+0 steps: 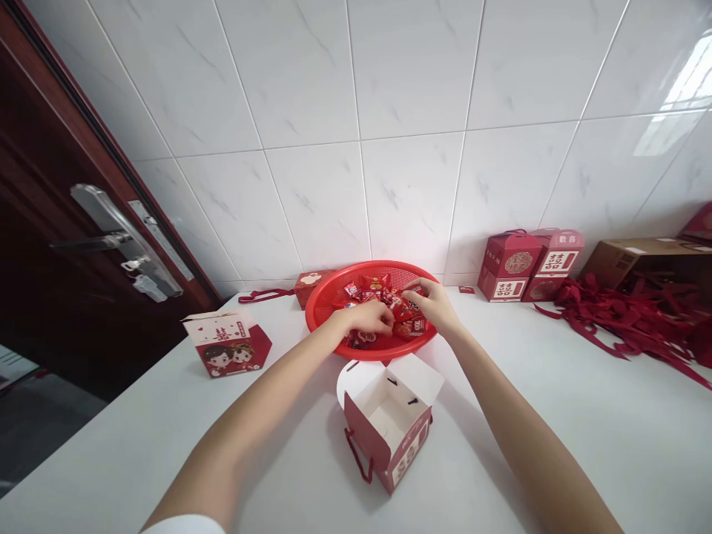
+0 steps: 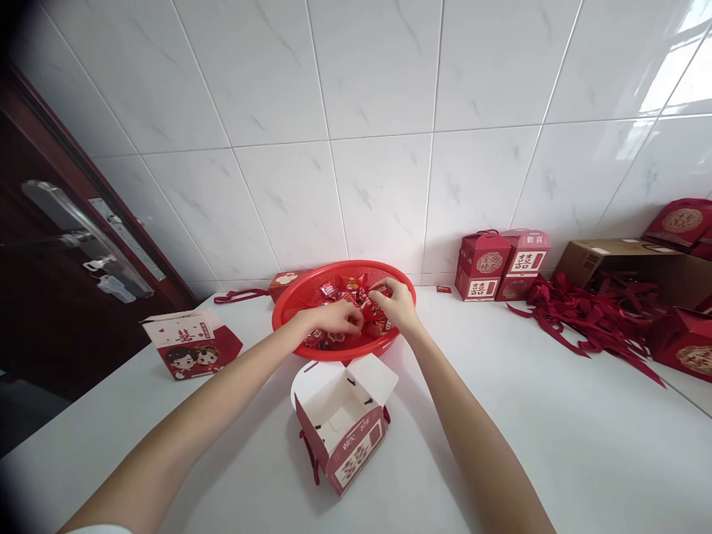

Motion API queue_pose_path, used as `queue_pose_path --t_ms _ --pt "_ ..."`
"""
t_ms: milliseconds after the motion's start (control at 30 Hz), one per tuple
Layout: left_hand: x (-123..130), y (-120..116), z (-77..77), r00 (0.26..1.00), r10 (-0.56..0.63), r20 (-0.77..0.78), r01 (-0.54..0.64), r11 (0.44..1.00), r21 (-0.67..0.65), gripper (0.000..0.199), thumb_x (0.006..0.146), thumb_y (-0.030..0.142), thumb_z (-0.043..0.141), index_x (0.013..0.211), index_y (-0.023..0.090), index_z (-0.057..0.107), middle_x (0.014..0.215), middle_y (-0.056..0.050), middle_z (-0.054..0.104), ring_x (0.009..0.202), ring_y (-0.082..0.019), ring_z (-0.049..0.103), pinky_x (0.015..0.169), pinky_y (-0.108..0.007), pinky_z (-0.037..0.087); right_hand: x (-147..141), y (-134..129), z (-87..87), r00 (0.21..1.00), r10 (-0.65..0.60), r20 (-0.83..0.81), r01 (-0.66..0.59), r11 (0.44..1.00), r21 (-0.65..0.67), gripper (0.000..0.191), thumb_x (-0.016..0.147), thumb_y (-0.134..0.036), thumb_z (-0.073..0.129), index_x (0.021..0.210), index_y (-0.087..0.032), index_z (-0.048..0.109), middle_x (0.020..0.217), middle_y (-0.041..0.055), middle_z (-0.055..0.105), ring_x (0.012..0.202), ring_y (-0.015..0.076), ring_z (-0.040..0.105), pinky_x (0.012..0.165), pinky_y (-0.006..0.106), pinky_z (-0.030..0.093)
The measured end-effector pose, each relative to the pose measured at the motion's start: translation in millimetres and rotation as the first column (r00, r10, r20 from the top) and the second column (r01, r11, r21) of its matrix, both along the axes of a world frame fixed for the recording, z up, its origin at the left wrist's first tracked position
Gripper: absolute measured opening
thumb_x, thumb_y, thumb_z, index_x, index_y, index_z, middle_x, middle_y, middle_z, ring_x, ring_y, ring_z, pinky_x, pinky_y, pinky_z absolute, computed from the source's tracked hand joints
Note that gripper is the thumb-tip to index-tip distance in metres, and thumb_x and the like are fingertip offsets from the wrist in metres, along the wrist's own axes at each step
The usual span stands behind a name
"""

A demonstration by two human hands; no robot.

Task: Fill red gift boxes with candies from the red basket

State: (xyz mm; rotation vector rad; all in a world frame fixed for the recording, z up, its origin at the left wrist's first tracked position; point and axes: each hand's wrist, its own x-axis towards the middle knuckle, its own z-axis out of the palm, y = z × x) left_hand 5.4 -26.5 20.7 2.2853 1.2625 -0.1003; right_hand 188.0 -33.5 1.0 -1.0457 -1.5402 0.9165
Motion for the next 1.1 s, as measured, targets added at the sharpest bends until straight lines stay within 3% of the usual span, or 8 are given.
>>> queue_pose_path --t_ms 200,400,833,1100 --pt "-10 4 -0.2 0.987 0.120 0.105 -0.134 0.981 0.142 0.015 0.082 0.028 0.053 0.071 0.019 0.057 0.070 0.000 0.062 0.064 -0.016 0.055 0.058 -0.027 0.039 1 0 0.0 0.999 0.024 -0.043 -0.025 0.999 -0.026 0.018 0.069 -0.038 0.064 0.077 -0.021 0.064 0.073 0.0011 0.068 0.069 0.0184 0.061 0.063 0.030 0.049" --pt "-13 5 -2.0 0.977 0.153 0.151 -0.184 0.960 0.213 0.018 0.088 0.032 0.052 0.078 0.020 0.059 0.075 -0.001 0.065 0.071 -0.018 0.059 0.064 -0.026 0.040 1 0 0.3 0.998 0.030 -0.063 -0.033 0.998 -0.059 0.021 0.068 -0.039 0.065 0.078 -0.021 0.064 0.074 0.0010 0.068 0.068 0.0181 0.062 0.063 0.031 0.050" --pt "-17 10 -6.9 0.969 0.160 0.189 -0.202 0.952 0.228 0.023 0.091 0.030 0.051 0.095 0.019 0.071 0.098 -0.005 0.075 0.089 -0.021 0.066 0.076 -0.026 0.046 1 -2 1.4 0.997 0.034 -0.067 -0.038 0.997 -0.068 0.019 0.069 -0.038 0.066 0.077 -0.021 0.064 0.070 0.0001 0.066 0.066 0.0174 0.061 0.060 0.029 0.049" --pt "-16 8 -0.4 0.944 0.216 0.250 -0.278 0.927 0.250 0.028 0.091 0.035 0.046 0.085 0.018 0.067 0.093 -0.004 0.073 0.086 -0.021 0.065 0.080 -0.028 0.048 2 0 -0.3 0.999 0.030 -0.015 -0.030 0.999 -0.012 0.022 0.069 -0.041 0.064 0.079 -0.022 0.064 0.076 0.0011 0.068 0.070 0.0180 0.060 0.067 0.031 0.048"
